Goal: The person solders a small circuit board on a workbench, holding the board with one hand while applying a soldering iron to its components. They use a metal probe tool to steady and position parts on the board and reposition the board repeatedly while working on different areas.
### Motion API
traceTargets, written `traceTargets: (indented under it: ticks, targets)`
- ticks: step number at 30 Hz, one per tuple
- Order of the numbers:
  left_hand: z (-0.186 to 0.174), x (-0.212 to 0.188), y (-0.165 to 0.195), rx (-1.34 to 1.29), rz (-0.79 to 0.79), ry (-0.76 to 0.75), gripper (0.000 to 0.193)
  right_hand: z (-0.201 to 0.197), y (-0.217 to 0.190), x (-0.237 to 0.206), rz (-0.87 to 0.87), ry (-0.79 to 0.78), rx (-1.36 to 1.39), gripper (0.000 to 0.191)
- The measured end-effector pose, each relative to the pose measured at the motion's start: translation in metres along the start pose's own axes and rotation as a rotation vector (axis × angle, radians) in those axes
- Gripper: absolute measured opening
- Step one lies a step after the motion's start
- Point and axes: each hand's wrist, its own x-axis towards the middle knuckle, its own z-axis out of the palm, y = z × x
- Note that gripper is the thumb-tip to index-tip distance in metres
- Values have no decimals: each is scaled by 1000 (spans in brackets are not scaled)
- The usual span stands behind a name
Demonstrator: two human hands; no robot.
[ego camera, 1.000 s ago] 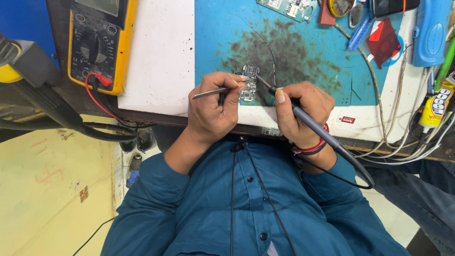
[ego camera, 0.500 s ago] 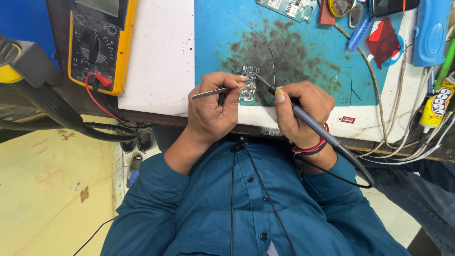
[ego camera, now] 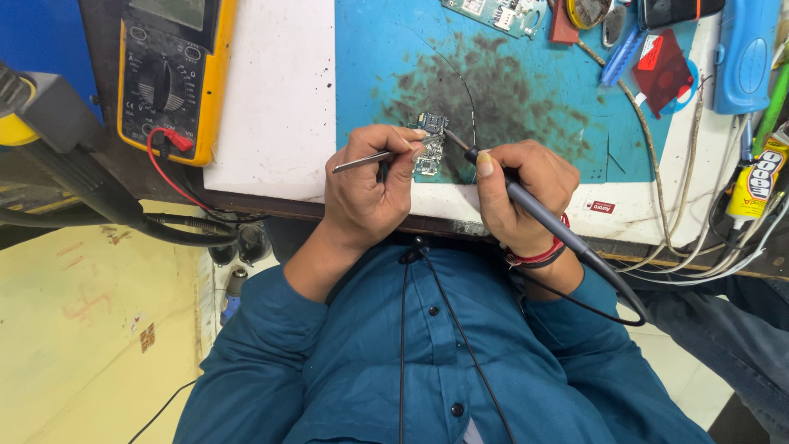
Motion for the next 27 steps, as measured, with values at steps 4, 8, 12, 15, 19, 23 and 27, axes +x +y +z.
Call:
traceTargets:
  ticks: [4, 8, 12, 15, 19, 23, 27]
  targets:
    - [1, -1, 0, -3, -2, -1, 18, 0, -1, -1, -4, 2, 3, 14]
    - [-1, -3, 1, 11, -33, 0, 18, 1, -2, -2, -3, 1, 10, 14]
    - [-1, -3, 2, 13, -7, 2, 18, 2, -3, -2, -6, 3, 5, 13]
    - [-2, -3, 3, 14, -11, 4, 18, 1, -3, -2, 5, 4, 4, 14]
    - [5, -1, 5, 2, -35, -1, 18, -6, 0, -2, 10, 9, -1, 14]
    - [11, 0, 7, 15, -5, 5, 19, -11, 3, -4, 9, 16, 0, 13]
    - [11, 1, 7, 6, -11, 7, 18, -11, 3, -2, 14, 8, -8, 14]
